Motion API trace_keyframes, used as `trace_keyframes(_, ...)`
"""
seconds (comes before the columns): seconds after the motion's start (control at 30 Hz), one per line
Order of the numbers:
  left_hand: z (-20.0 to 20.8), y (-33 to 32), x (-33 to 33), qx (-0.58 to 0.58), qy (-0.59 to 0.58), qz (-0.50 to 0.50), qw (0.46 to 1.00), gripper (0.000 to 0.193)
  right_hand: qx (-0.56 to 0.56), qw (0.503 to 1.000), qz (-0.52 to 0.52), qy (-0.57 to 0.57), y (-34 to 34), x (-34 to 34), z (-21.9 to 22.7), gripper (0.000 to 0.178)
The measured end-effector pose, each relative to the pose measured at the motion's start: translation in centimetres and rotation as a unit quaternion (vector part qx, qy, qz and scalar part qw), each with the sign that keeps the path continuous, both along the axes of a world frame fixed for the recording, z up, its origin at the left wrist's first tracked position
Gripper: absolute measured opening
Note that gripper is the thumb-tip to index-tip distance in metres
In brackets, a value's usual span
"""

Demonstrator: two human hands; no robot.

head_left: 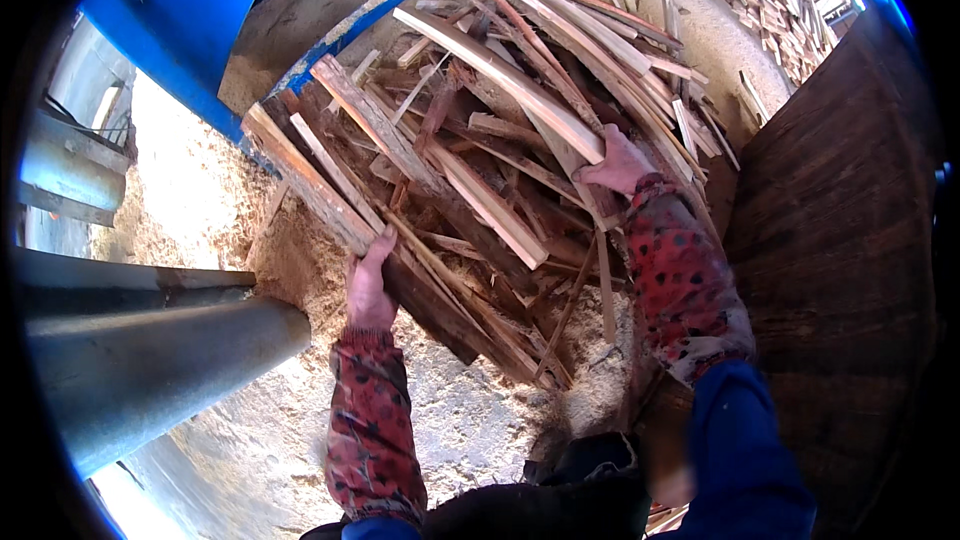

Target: The person picks up pieces of wood from a pile on the floor and places them into a blue metal rack. They then transfer the wood from the rack into a black wheelbarrow, arranging the pieces inside.

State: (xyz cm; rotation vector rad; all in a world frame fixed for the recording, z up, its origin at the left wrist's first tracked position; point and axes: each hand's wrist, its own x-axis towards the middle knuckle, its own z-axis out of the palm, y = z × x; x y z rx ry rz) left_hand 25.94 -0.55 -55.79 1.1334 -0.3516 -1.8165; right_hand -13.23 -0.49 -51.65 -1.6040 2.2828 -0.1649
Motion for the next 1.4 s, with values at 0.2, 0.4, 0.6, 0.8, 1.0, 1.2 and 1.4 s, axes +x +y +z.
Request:
trace_keyframes(0.2,0.5,-1.5,-6.3,-0.018,0.008,-0.093,0.995,0.047,-0.001,0.998,-0.026,-0.058,2.1,3.6,-1.1,0.077)
trace_keyframes(0.4,-1.1,-2.2,-11.8,0.019,-0.120,-0.031,0.992,0.070,0.020,0.997,-0.027,-0.072,1.3,3.8,0.4,0.073)
trace_keyframes(0.6,-0.8,0.6,-10.8,0.072,0.036,-0.009,0.997,0.065,-0.037,0.997,-0.021,-0.071,3.7,6.1,-0.4,0.053)
trace_keyframes(0.8,-0.4,3.9,-9.6,0.081,0.067,-0.014,0.994,0.055,-0.042,0.998,0.002,-0.048,7.1,10.6,0.2,0.046)
trace_keyframes(1.0,-0.1,7.1,-7.7,0.044,0.043,-0.039,0.997,0.058,-0.069,0.991,-0.014,-0.117,12.2,14.7,0.3,0.055)
trace_keyframes(1.2,2.4,13.0,-4.8,-0.004,0.021,-0.087,0.996,0.060,-0.053,0.988,-0.003,-0.146,19.2,17.8,1.2,0.071)
trace_keyframes(1.4,0.9,17.9,-1.9,0.025,0.027,-0.001,0.999,0.071,-0.024,0.976,0.020,-0.215,25.7,19.5,-0.4,0.083)
